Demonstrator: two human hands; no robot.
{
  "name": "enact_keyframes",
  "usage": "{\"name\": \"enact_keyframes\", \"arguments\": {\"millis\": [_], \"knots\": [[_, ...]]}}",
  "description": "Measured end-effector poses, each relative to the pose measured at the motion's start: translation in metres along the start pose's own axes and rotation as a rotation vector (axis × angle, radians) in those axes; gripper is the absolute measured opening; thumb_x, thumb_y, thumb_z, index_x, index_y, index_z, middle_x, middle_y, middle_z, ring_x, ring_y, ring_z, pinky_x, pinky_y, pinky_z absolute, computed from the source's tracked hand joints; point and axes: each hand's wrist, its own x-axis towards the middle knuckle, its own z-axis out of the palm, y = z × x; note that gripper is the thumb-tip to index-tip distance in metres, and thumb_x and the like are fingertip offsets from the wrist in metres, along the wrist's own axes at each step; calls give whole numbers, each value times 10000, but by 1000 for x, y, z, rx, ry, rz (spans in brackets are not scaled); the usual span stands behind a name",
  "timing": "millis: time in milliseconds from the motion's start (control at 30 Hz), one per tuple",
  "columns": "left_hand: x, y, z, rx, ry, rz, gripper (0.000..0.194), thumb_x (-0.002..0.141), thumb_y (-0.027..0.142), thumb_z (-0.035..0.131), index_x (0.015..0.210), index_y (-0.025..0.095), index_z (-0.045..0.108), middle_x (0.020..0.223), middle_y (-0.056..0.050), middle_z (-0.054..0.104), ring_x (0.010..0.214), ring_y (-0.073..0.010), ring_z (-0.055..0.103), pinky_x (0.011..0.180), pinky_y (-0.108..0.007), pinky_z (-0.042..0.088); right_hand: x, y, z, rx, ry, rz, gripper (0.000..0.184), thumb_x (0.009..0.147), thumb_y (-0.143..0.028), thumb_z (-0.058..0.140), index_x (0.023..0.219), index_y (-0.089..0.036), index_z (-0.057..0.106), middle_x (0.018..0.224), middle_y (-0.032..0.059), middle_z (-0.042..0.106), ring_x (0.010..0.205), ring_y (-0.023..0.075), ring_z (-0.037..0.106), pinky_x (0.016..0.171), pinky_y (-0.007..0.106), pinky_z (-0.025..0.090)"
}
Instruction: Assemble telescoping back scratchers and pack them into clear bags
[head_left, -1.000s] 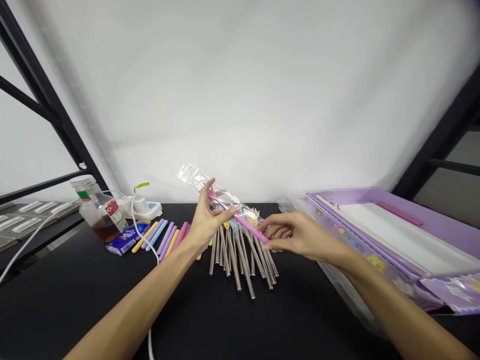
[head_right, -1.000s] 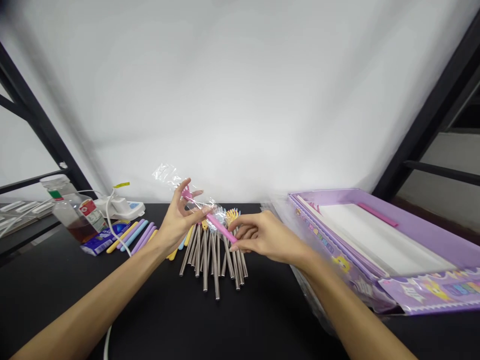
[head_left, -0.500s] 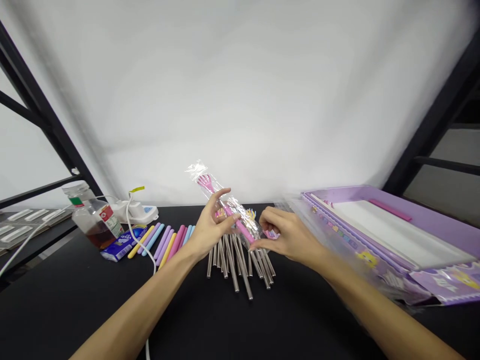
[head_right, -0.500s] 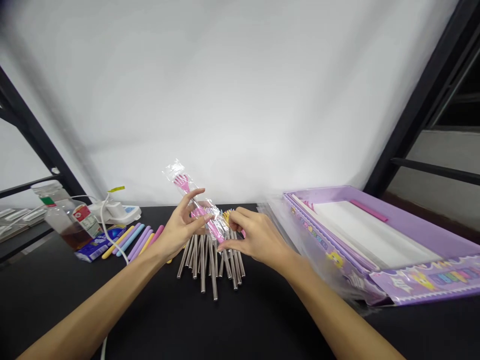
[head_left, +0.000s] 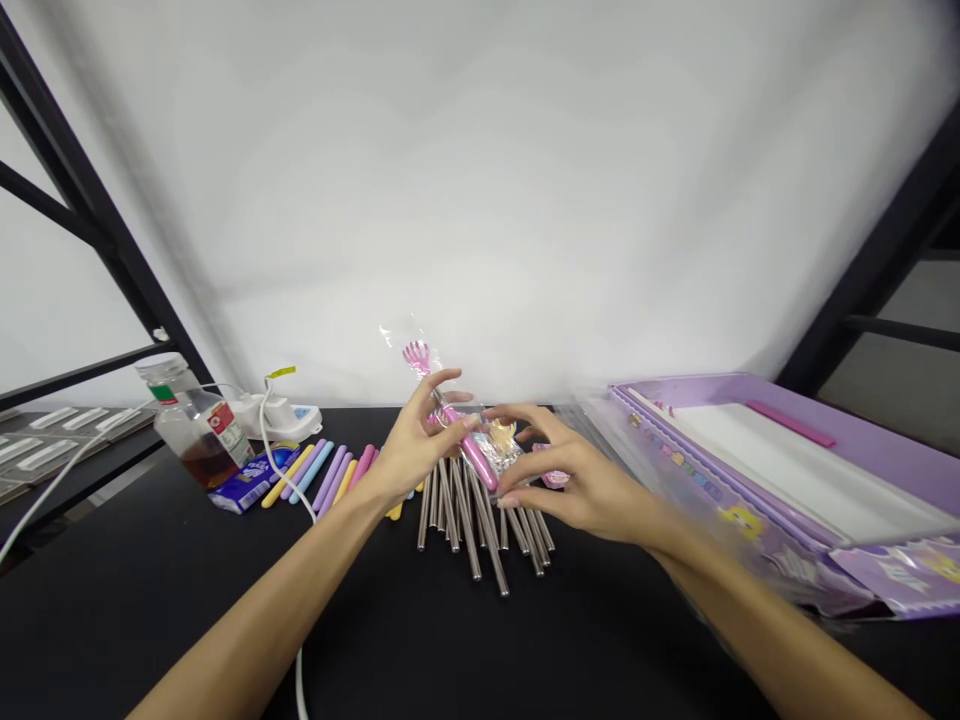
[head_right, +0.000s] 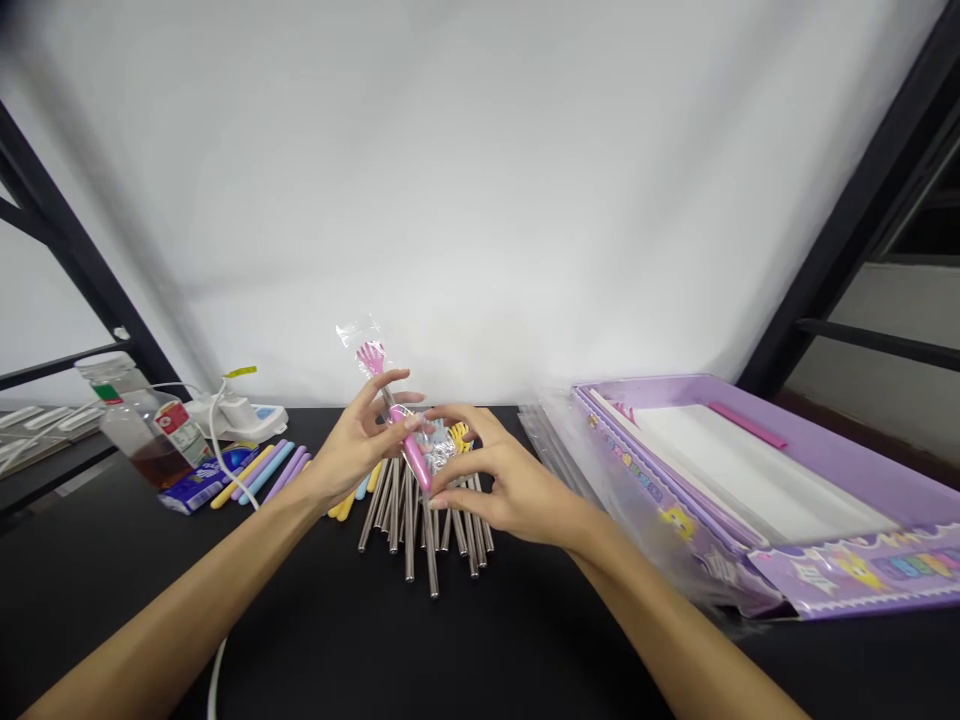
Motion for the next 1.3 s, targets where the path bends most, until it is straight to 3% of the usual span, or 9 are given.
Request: {"name": "enact_keyframes", "arguments": {"millis": [167,267,400,533,733,800,1100,1200,1300], "knots": [[-3,-3,10,22,-14,40,495,816,385,768,1215,274,496,1287,-75,521,859,-158,689,636,-196,527,4,3,12,151,183,146,167,791,-401,792,802,-247,728,1292,42,529,1220,248,519,1041,406,420],[-4,-4,10,0,-29,66,447,832,380,751,1169,244,491,1282,-63,516,827,-138,677,703,-247,563,5,8,13,390,264,387,404,660,-397,879,884,-216,596,1069,34,611,883,188,631,821,362,512],[-6,-2,9,138,-121,87,464,888,397,683,1291,278,485,1321,-68,526,982,-174,646,880,-318,551,5,9,9,597,87,652,520,621,-356,901,978,-190,560,713,-19,631,612,140,578,626,289,473],[-4,-3,7,324,-123,134,429,975,458,512,1375,305,498,1282,-74,574,1094,-207,598,998,-385,500,4,6,6,609,-131,636,315,687,-353,858,744,-127,645,668,18,621,623,117,526,577,247,402],[10,-11,-5,57,292,168,479,871,440,678,1273,255,495,1264,-87,560,815,-120,645,743,-288,601,1,1,12,712,-206,681,365,634,-332,894,694,-139,590,644,1,615,603,105,522,557,228,390],[12,-11,-12,37,335,153,528,797,422,761,1225,231,518,1295,-94,541,767,-107,653,693,-268,614,0,1,13,722,-291,669,383,658,-358,883,688,-140,570,648,3,619,602,100,524,560,223,389],[5,-8,-22,121,82,52,897,716,308,842,1468,372,357,1574,-115,283,686,-97,678,602,-274,631,-1,-2,3,594,-654,619,357,642,-396,885,711,-133,653,661,-12,634,603,94,559,564,208,449],[5,-8,-22,128,40,53,1012,709,294,846,1506,439,240,1609,-125,196,660,-90,670,578,-297,636,-2,-6,0,565,-694,645,377,588,-397,911,710,-140,663,679,-6,656,612,98,572,568,204,468],[5,-7,-19,137,32,78,1039,701,289,849,1474,489,184,1571,-113,269,586,-70,651,562,-318,642,-3,-4,1,542,-673,658,387,588,-408,909,714,-141,658,689,-1,663,606,97,570,562,203,468]]}}
